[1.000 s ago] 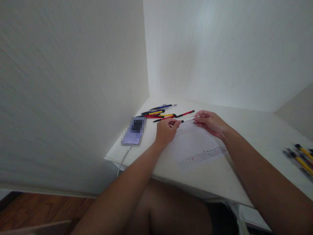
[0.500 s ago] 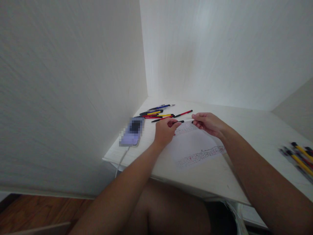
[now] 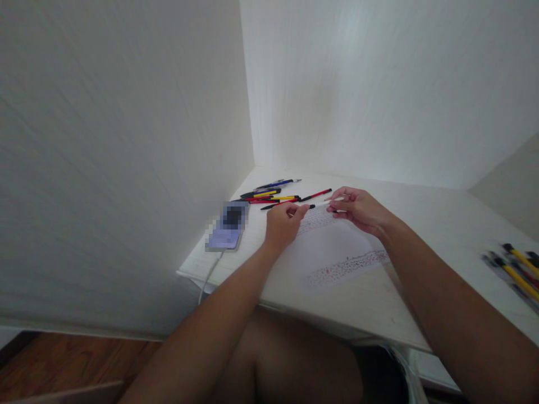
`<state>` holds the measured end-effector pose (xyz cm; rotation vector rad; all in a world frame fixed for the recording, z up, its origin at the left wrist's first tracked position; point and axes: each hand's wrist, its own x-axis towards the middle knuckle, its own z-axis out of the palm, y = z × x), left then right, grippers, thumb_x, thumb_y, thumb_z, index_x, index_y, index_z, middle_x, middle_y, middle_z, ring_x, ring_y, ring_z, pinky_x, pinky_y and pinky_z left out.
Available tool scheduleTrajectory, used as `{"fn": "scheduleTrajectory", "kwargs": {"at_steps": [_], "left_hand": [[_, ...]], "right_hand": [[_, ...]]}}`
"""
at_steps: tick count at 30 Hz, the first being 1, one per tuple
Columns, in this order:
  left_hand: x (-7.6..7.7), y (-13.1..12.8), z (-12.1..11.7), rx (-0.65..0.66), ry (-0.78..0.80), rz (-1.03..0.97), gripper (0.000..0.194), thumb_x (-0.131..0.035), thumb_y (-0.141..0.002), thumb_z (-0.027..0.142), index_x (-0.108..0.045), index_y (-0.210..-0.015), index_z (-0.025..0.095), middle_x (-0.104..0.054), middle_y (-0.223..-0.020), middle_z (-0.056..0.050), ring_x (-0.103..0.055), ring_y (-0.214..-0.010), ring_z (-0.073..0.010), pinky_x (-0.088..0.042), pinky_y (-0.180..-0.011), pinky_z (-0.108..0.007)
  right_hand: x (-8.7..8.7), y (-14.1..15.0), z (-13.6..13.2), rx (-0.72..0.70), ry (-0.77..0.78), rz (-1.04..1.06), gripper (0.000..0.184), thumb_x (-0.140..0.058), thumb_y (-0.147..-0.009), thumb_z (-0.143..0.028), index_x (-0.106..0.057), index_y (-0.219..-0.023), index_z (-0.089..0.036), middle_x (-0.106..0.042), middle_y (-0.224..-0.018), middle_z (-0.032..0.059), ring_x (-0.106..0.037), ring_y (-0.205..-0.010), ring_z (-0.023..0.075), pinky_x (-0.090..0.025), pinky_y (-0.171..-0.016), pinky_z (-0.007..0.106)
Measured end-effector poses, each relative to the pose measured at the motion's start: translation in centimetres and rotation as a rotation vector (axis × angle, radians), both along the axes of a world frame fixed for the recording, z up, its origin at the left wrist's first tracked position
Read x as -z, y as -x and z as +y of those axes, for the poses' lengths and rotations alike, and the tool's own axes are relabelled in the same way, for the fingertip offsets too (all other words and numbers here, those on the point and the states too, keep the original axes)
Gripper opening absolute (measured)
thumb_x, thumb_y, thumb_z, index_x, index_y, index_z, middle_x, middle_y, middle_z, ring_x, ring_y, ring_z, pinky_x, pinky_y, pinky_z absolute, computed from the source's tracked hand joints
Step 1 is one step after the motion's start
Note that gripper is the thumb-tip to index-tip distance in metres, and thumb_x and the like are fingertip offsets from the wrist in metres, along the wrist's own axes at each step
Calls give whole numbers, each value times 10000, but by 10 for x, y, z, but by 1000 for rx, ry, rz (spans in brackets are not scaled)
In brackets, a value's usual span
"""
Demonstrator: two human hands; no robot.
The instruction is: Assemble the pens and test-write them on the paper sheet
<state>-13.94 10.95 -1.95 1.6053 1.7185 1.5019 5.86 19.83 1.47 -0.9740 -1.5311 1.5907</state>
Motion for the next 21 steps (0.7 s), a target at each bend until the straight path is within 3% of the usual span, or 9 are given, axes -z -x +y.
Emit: {"fn": "scheduleTrajectory", "kwargs": {"at_steps": [3, 6, 10, 17, 21], "left_hand": [[-2, -1, -2, 24, 2, -71, 109, -755, -823, 266, -733, -871, 170, -704, -747, -20, -626, -582, -121, -472, -534, -240], [-2, -1, -3, 44, 5, -139, 133, -769, -796, 207, -726, -911, 156, -707, -783, -30, -624, -564, -120, -462, -455, -218], [0, 0, -2, 53, 13, -87, 130, -759, -816, 285, -738, -882, 176, -686, -705, -16, -608, -558, -120, -477, -512, -234], [4, 0, 0, 81, 66, -45, 449, -568, -937, 514, -655, -651, 178, -674, -658, -34, -620, -614, -142, -448, -564, -263], [4, 1, 1, 58, 81, -42, 476, -545, -943, 540, -664, -653, 182, -662, -624, -32, -615, -584, -140, -450, -576, -269]], "right_hand": [[-1, 1, 0, 25, 86, -43, 182, -787, -786, -316, -670, -847, -190, -704, -887, 78, -646, -704, 136, -505, -537, 225], [0, 1, 0, 24, 162, -174, 258, -699, -872, -419, -664, -825, -168, -680, -750, 84, -557, -545, 104, -455, -455, 226], [3, -2, 1, -37, 112, -253, 344, -759, -810, -453, -614, -686, -166, -579, -591, 26, -471, -483, 84, -384, -414, 219], [4, -4, 3, -26, 32, -189, 201, -840, -690, -313, -685, -726, -189, -649, -745, 45, -543, -631, 122, -464, -574, 278], [5, -4, 4, -48, -39, -171, 170, -833, -629, -226, -689, -720, -219, -653, -749, 33, -579, -699, 159, -503, -675, 324]]}}
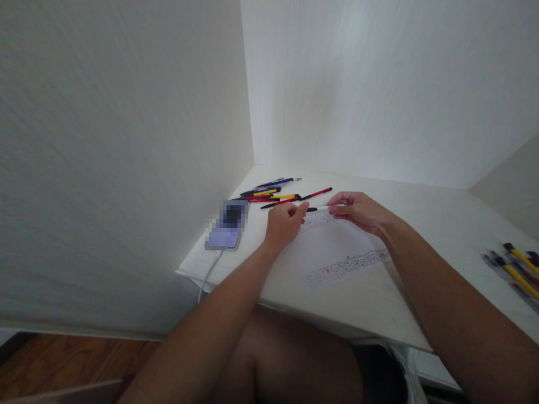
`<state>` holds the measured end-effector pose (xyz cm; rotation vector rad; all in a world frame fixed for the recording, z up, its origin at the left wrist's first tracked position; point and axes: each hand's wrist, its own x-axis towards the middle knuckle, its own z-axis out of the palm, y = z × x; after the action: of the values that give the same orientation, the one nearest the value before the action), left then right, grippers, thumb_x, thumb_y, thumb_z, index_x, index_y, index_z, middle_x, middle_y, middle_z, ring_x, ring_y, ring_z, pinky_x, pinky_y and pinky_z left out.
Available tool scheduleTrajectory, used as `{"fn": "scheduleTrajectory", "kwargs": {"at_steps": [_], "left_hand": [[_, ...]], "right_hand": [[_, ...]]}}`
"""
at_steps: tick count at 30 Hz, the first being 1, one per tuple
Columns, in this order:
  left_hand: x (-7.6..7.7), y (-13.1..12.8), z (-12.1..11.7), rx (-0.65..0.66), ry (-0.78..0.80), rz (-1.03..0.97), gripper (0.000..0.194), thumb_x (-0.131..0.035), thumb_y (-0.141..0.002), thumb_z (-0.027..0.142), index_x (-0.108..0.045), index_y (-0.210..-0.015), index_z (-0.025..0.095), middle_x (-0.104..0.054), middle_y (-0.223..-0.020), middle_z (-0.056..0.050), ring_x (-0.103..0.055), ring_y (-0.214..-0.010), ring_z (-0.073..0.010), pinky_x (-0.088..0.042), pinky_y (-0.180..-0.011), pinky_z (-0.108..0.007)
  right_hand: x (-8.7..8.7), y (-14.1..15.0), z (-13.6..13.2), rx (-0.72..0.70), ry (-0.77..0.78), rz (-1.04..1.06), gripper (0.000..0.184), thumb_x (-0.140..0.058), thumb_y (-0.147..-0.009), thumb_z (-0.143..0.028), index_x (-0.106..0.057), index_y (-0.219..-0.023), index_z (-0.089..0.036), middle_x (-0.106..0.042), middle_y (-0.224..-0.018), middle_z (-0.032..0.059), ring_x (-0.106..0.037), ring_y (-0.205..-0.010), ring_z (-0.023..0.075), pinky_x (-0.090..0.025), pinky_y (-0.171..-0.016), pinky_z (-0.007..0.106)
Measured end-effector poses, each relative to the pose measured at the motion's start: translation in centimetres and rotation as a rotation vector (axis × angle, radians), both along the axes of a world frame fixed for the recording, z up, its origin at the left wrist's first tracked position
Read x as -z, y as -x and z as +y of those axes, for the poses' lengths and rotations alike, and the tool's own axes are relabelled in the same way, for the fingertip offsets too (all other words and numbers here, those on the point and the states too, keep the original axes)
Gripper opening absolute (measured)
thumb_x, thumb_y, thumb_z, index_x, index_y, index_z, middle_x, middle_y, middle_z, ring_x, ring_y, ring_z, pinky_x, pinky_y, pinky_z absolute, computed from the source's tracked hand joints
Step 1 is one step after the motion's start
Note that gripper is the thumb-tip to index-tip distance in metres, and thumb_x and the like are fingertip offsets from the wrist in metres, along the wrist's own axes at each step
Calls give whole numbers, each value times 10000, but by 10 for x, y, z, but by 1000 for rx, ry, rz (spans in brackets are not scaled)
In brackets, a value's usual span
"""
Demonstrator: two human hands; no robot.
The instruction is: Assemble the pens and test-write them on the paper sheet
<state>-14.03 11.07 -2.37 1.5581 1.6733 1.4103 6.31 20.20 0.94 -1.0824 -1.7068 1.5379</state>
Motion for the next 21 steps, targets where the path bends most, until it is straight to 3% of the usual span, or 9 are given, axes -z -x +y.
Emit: {"fn": "scheduleTrajectory", "kwargs": {"at_steps": [7, 10, 14, 21], "left_hand": [[-3, 2, -2, -22, 6, -4, 551, -492, -968, 562, -657, -607, 180, -626, -559, -25, -580, -507, -127, -446, -563, -269], [-4, 2, -2, -21, 1, -12, 443, -580, -936, 518, -685, -680, 172, -636, -582, -16, -579, -498, -122, -463, -570, -263], [-3, 4, 1, -57, -36, 17, 149, -695, -877, 319, -736, -895, 176, -706, -758, -26, -631, -615, -135, -498, -636, -265], [6, 17, 10, -95, -89, 154, 86, -711, -840, 199, -715, -923, 176, -730, -954, -22, -635, -694, -145, -503, -786, -318]], "right_hand": [[-2, 2, -4, -23, -13, 27, 191, -839, -626, -231, -692, -748, -226, -651, -752, 22, -562, -676, 149, -460, -618, 295], [-3, 5, -5, -41, 0, 45, 178, -831, -648, -267, -703, -757, -210, -645, -769, 28, -549, -693, 140, -441, -611, 277], [2, 5, -1, 15, 5, 22, 158, -815, -662, -276, -701, -742, -201, -640, -755, 35, -544, -690, 142, -438, -608, 281], [13, -9, 15, 119, -41, -66, 109, -797, -670, -224, -724, -746, -197, -675, -784, 46, -576, -699, 142, -462, -667, 311]]}}
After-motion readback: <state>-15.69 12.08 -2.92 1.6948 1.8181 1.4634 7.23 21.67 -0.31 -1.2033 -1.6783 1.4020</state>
